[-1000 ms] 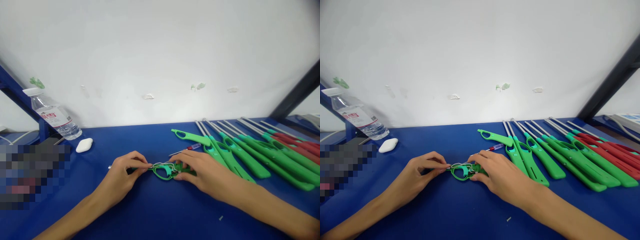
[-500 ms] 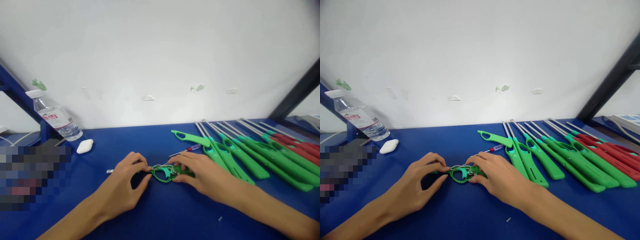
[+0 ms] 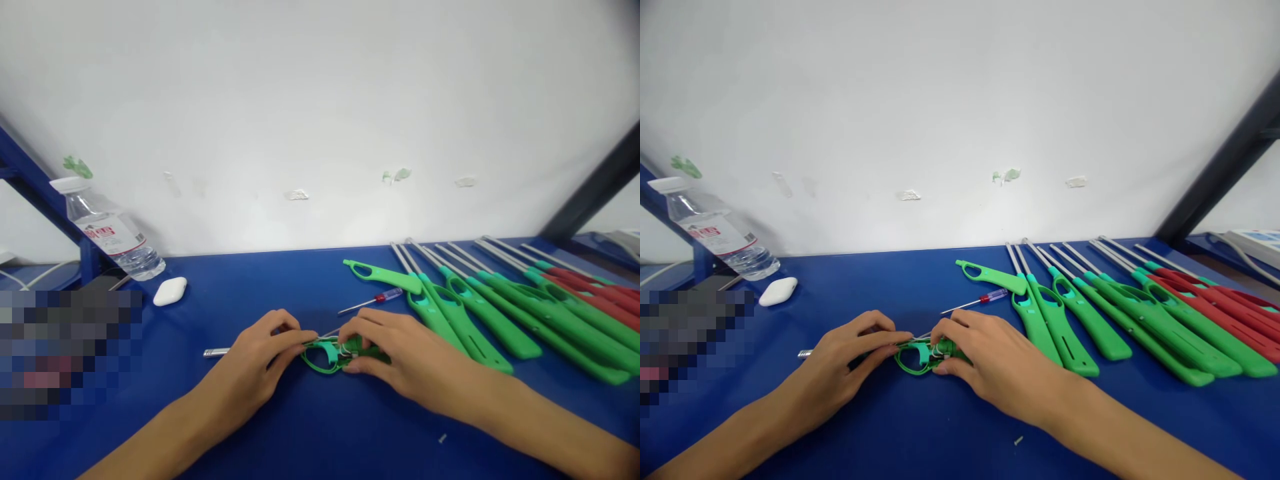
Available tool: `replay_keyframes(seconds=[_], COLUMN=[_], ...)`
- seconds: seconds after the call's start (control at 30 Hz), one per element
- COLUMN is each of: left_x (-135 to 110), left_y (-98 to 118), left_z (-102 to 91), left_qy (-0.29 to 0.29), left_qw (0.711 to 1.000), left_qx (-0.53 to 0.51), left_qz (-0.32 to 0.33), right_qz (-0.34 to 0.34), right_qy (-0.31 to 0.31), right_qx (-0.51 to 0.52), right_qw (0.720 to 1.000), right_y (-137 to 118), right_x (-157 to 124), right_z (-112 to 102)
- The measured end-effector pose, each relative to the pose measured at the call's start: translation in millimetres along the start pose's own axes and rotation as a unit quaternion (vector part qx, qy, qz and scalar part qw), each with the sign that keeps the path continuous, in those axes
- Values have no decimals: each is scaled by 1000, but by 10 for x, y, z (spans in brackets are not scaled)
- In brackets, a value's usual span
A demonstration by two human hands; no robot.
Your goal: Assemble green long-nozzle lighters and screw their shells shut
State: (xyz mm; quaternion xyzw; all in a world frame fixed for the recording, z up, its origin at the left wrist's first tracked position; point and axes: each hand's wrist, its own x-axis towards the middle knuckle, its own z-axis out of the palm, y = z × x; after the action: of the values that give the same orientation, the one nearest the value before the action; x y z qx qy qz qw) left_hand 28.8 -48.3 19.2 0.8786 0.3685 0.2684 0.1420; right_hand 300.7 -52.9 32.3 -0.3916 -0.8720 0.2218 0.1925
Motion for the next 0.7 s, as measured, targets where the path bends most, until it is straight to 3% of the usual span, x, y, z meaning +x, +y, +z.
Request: replay_keyframes(seconds=[0.3, 0.7], left_x=[10, 7], left_y=[32, 30], left_z=[-8, -11], left_qy=[-10, -15], left_qw=[1000, 1000], left_qx=[-7, -16], left_qz=[4, 4], right_qz=[17, -29], right_qy=[48, 132], right_qx=[14, 10], right_qw=[999, 991], right_y=[26, 38], right_x=[12, 85], right_z=[-6, 180])
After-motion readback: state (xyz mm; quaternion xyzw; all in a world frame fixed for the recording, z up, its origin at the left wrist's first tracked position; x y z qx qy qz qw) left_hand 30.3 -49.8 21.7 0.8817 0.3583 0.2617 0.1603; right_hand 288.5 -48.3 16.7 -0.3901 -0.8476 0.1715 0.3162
